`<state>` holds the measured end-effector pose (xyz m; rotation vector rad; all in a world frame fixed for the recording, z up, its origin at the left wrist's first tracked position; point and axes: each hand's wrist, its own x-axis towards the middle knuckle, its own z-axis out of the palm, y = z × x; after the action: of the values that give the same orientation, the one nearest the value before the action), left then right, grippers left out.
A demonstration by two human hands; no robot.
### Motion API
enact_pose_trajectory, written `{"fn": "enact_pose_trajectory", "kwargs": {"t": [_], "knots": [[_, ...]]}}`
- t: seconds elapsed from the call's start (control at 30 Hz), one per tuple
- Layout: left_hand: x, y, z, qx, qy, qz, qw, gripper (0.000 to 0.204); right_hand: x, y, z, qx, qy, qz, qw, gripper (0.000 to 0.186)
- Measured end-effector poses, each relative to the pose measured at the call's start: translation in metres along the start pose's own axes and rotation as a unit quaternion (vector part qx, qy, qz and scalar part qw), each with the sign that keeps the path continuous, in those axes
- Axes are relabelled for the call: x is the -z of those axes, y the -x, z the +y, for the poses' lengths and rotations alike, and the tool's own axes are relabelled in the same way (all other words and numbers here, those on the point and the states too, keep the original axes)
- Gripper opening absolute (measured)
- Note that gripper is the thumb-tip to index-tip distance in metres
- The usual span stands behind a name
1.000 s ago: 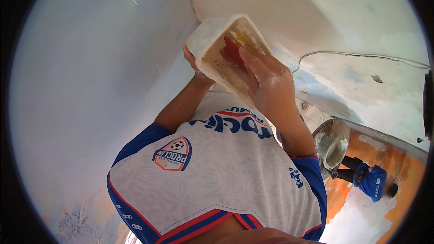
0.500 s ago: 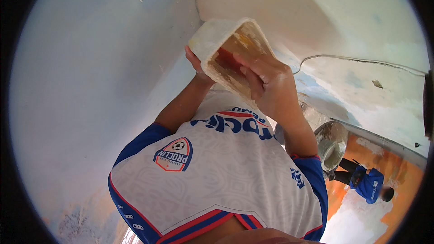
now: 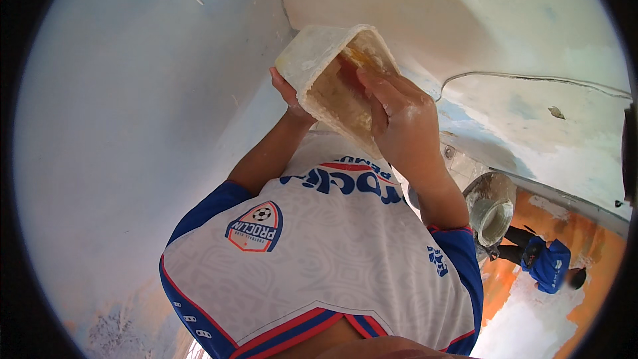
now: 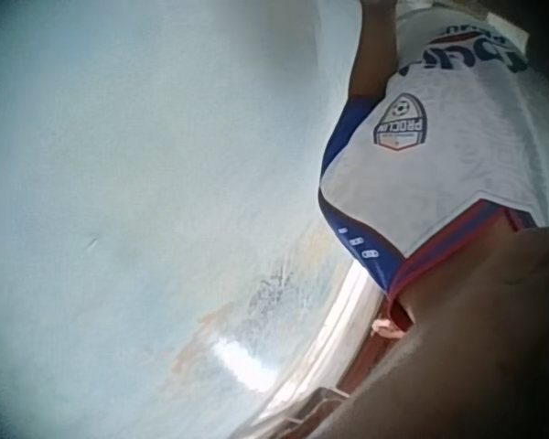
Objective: The person mixes putty in a container using a scraper and then applies the putty to fill cracks and smooth the surface of a wall.
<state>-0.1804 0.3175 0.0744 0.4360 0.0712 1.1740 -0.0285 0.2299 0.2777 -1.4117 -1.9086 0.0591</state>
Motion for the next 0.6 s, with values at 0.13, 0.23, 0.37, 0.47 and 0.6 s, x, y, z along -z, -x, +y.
{"fn": "enact_pose_trajectory", "kwargs": {"t": [0.13, 0.23, 0.37, 0.47, 0.6], "knots": [[-0.003, 0.006, -0.002, 0.002, -0.001, 0.009, 1.0, 0.11, 0.008, 0.003, -0.007, -0.036, -0.085, -0.068, 0.993, 0.026], [-0.007, 0.01, -0.001, 0.009, -0.002, 0.016, 1.0, 0.11, 0.0, 0.005, -0.012, -0.044, -0.056, -0.018, 0.997, 0.026], [-0.014, 0.017, 0.003, 0.009, -0.003, 0.023, 1.0, 0.11, 0.013, 0.015, -0.01, -0.035, -0.074, -0.07, 0.994, 0.026], [-0.019, 0.023, 0.008, 0.001, -0.007, 0.032, 0.999, 0.11, 0.021, 0.012, -0.025, -0.071, -0.14, -0.071, 0.985, 0.027], [-0.025, 0.033, 0.021, -0.007, -0.017, 0.046, 0.999, 0.11, 0.017, 0.01, -0.036, -0.04, -0.065, 0.011, 0.997, 0.027]]}}
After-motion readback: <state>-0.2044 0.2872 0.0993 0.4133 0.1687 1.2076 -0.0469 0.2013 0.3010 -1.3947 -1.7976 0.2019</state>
